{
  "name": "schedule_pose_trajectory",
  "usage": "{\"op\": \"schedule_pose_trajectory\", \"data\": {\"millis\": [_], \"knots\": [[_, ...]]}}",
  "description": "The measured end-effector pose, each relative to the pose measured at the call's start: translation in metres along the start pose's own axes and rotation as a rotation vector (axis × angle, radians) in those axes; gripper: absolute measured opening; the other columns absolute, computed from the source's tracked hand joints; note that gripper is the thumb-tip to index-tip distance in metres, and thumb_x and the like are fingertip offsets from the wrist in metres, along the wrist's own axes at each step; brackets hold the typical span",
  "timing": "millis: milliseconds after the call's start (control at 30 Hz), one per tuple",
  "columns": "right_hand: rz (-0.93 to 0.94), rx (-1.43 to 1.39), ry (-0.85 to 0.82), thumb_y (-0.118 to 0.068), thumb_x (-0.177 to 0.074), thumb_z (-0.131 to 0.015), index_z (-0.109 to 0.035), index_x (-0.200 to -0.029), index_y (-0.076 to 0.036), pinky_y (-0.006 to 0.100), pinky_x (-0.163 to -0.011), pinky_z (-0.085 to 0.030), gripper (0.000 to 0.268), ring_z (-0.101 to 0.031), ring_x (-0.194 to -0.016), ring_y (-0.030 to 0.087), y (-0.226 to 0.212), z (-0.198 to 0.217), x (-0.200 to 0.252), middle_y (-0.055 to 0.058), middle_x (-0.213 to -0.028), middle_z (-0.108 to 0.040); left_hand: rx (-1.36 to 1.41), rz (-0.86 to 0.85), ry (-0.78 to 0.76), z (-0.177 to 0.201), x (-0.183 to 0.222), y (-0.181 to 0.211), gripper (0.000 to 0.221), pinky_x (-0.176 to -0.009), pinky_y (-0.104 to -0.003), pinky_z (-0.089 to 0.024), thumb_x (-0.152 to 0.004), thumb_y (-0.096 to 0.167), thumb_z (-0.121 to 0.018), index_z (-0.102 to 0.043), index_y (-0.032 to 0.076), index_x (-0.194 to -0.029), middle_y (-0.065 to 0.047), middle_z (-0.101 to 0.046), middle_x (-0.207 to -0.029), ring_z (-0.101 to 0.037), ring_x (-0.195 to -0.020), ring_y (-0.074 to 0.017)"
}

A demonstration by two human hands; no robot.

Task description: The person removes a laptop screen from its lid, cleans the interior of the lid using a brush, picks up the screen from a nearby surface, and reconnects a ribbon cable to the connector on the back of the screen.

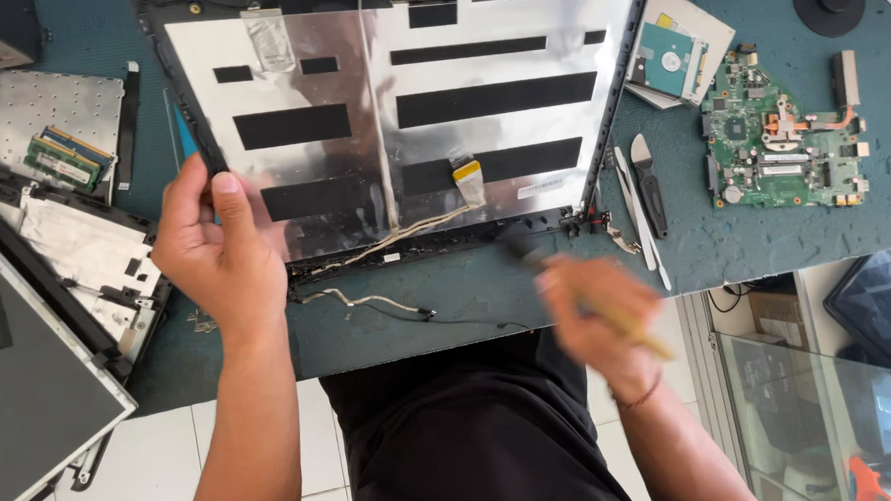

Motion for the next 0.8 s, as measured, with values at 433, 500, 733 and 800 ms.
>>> {"op": "schedule_pose_trajectory", "data": {"millis": [433,500,733,800], "knots": [[0.296,-0.471,-0.124,-0.002,-0.069,-0.075,-0.073,-0.077,-0.006,0.030,-0.048,-0.054,0.009,-0.066,-0.052,0.028,-0.063,-0.044,0.005,0.008,-0.063,-0.066,0.019,0.010,0.041,-0.002,-0.004,0.008,0.021,-0.064,-0.027,-0.052,-0.099,0.009,-0.058,-0.064,-0.007,-0.111,-0.014,-0.050,-0.093,-0.055,-0.073,-0.0157],[0.239,-0.290,0.046,-0.010,-0.080,-0.070,-0.070,-0.080,-0.004,0.025,-0.052,-0.053,0.006,-0.068,-0.058,0.018,-0.041,-0.032,-0.001,0.006,-0.072,-0.067,0.047,0.048,0.043,-0.004,-0.005,0.018,0.021,-0.059,-0.025,-0.051,-0.099,0.010,-0.058,-0.064,-0.004,-0.113,-0.012,-0.047,-0.091,-0.054,-0.073,-0.0142],[0.222,-0.173,-0.142,-0.018,-0.080,-0.070,-0.070,-0.075,-0.005,0.031,-0.049,-0.055,0.014,-0.069,-0.059,0.026,-0.068,-0.041,-0.004,0.008,-0.065,-0.068,0.094,0.019,0.071,-0.003,-0.006,0.018,0.021,-0.055,-0.026,-0.051,-0.097,0.009,-0.058,-0.063,-0.006,-0.112,-0.013,-0.049,-0.093,-0.055,-0.069,-0.0141],[0.305,-0.319,-0.201,-0.007,-0.074,-0.074,-0.072,-0.073,-0.010,0.030,-0.045,-0.053,0.003,-0.068,-0.054,0.025,-0.073,-0.051,-0.006,0.007,-0.063,-0.067,0.061,0.020,0.042,-0.004,-0.006,0.020,0.020,-0.053,-0.024,-0.050,-0.097,0.006,-0.057,-0.064,-0.005,-0.113,-0.009,-0.047,-0.090,-0.050,-0.074,-0.0118]]}}
Point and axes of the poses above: each hand's wrist, its own x-axis away from the middle knuckle, its own z-axis out of the back of the hand, y = z × x, the point moved 5 cm from there along -x, towards the middle knuckle
